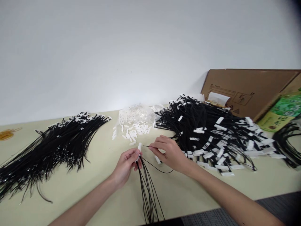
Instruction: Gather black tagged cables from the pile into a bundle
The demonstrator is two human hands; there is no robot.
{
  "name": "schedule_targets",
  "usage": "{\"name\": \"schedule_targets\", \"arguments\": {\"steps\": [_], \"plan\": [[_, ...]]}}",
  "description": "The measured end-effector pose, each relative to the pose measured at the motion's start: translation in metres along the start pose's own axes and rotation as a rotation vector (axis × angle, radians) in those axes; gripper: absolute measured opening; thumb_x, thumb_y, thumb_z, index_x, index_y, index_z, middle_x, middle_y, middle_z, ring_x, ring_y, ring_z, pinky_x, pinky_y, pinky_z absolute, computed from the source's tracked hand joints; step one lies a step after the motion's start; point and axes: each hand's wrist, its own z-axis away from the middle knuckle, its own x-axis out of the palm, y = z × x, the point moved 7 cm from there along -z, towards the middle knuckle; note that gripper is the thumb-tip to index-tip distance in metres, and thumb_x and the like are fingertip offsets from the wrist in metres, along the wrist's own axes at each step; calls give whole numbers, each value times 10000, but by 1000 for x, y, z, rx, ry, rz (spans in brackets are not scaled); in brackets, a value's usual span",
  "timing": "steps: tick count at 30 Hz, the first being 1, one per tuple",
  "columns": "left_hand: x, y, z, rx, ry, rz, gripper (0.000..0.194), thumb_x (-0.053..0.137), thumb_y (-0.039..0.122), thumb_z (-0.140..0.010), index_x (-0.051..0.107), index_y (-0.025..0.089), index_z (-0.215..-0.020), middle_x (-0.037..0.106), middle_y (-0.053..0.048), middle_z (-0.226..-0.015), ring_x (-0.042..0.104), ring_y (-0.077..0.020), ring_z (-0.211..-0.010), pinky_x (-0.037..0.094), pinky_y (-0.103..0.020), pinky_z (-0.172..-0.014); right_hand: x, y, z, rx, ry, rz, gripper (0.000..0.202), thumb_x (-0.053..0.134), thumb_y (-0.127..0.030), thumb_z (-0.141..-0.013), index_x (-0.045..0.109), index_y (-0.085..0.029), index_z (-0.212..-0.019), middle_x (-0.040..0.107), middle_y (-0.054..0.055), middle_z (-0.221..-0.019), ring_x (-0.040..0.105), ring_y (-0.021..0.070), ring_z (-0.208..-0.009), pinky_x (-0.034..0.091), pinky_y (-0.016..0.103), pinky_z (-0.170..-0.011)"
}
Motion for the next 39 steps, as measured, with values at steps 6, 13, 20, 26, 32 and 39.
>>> {"name": "schedule_targets", "arguments": {"steps": [6,13,20,26,32,39], "plan": [[-5,-1,-1,-4,55,65,296,547,388,-758,520,99,-818,463,-4,-614,464,-56,-501,277,-157,-420,-2,4,0,36,28,16,208,423,-226,-852,605,-135,-811,522,27,-672,430,100,-666,343,228,-625],[-20,-4,-6,-10,179,179,301,596,367,-718,521,98,-831,460,6,-599,459,-52,-507,305,-151,-441,-22,11,-2,143,193,-31,190,431,-206,-849,590,-112,-805,451,14,-629,379,59,-557,312,192,-532],[-35,3,-9,25,277,233,320,637,354,-671,531,103,-837,477,3,-645,441,-42,-518,287,-142,-437,-65,25,0,244,465,46,167,476,-214,-825,610,-118,-797,448,9,-610,377,63,-552,308,196,-522],[-37,9,-9,66,249,185,322,611,373,-700,519,102,-847,422,11,-642,358,-8,-471,136,-133,-369,-90,34,4,279,622,178,187,478,-240,-826,626,-126,-822,444,17,-597,364,78,-528,304,221,-506],[-14,2,-4,-21,83,206,313,601,374,-715,481,115,-844,417,7,-699,354,0,-467,136,-130,-372,-58,11,0,109,448,102,181,455,-152,-826,605,-121,-923,461,29,-638,399,78,-567,326,208,-516],[7,-3,4,-74,-68,168,259,542,372,-769,465,127,-796,414,9,-684,380,-12,-490,182,-141,-401,-14,-26,7,-205,323,173,128,526,-117,-771,599,-130,-875,528,23,-639,406,89,-584,331,226,-531]]}}
